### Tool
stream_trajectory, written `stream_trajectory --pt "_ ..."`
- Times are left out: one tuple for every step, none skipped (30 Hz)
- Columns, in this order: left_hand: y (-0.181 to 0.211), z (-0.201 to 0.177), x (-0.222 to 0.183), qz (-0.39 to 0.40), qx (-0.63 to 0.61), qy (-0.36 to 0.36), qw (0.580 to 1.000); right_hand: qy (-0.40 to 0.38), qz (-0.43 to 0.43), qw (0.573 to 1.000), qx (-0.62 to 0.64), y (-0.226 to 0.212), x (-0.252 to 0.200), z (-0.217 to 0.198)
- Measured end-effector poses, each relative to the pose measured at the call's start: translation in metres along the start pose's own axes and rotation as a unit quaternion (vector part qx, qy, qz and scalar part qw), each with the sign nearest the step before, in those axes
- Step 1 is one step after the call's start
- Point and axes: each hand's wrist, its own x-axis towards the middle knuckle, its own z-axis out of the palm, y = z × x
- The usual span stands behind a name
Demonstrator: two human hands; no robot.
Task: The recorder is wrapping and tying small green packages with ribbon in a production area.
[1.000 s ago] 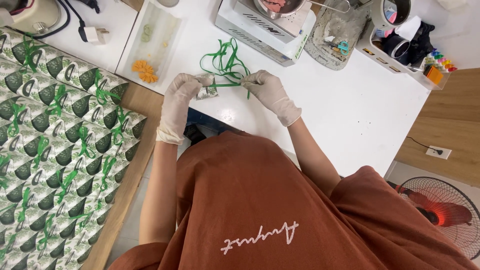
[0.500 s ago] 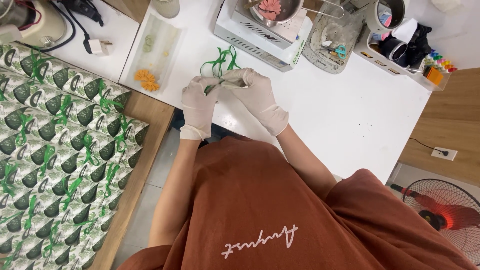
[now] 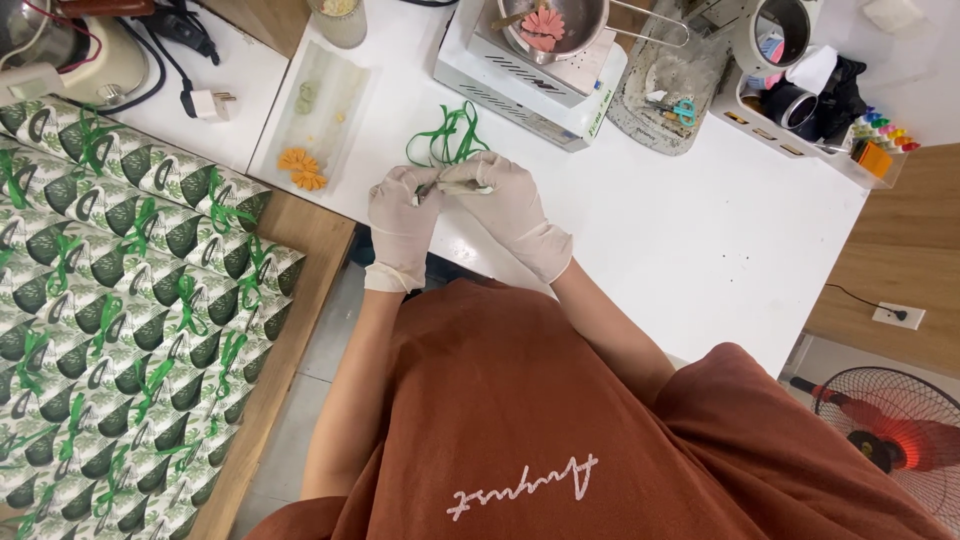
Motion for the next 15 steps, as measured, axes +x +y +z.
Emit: stream_trajectory --pt "0.004 -0.005 0.001 0.0 0.001 0.0 1.0 0.0 0.0 1.0 0.001 -0.004 0.003 0.001" --pt "0.008 -0.009 0.002 -0.028 -0.047 -0.013 0.998 0.007 0.051 0.998 0.034 -0.007 0.006 0.002" --pt "0.012 -0.012 0.004 -0.055 -0.094 -0.027 0.994 0.013 0.102 0.992 0.067 -0.011 0.009 0.002" --pt "0.012 -0.015 0.004 -0.054 -0.094 -0.027 0.994 0.014 0.101 0.992 0.067 -0.009 0.016 0.002" --pt "0.013 -0.018 0.005 -0.072 -0.129 -0.041 0.988 0.011 0.173 0.978 0.115 -0.008 0.023 0.001" --pt "0.013 -0.02 0.005 -0.089 -0.165 -0.055 0.981 0.008 0.243 0.957 0.162 -0.006 0.03 0.001" --pt "0.012 -0.02 0.005 -0.088 -0.165 -0.056 0.981 0.009 0.242 0.957 0.161 -0.006 0.034 0.0" --pt "0.011 -0.021 0.004 -0.058 -0.154 -0.056 0.985 -0.01 0.292 0.943 0.157 -0.007 0.038 0.0" --pt "0.01 -0.022 0.004 -0.028 -0.143 -0.056 0.988 -0.03 0.341 0.927 0.151 -0.008 0.042 0.0" --pt "0.008 -0.021 0.004 -0.027 -0.143 -0.056 0.988 -0.03 0.34 0.928 0.151 0.005 0.042 0.005" --pt "0.006 -0.021 0.003 -0.02 -0.14 -0.06 0.988 -0.042 0.344 0.925 0.157 0.018 0.043 0.009" --pt "0.004 -0.02 0.003 -0.012 -0.138 -0.064 0.988 -0.054 0.349 0.922 0.162 0.031 0.043 0.014" --pt "0.004 -0.019 0.002 -0.012 -0.138 -0.064 0.988 -0.055 0.348 0.922 0.161 0.035 0.044 0.016" --pt "0.003 -0.019 0.001 -0.02 -0.152 -0.057 0.987 -0.05 0.343 0.92 0.185 0.039 0.044 0.02" --pt "0.002 -0.02 0.001 -0.028 -0.165 -0.05 0.985 -0.045 0.337 0.917 0.209 0.043 0.045 0.023"
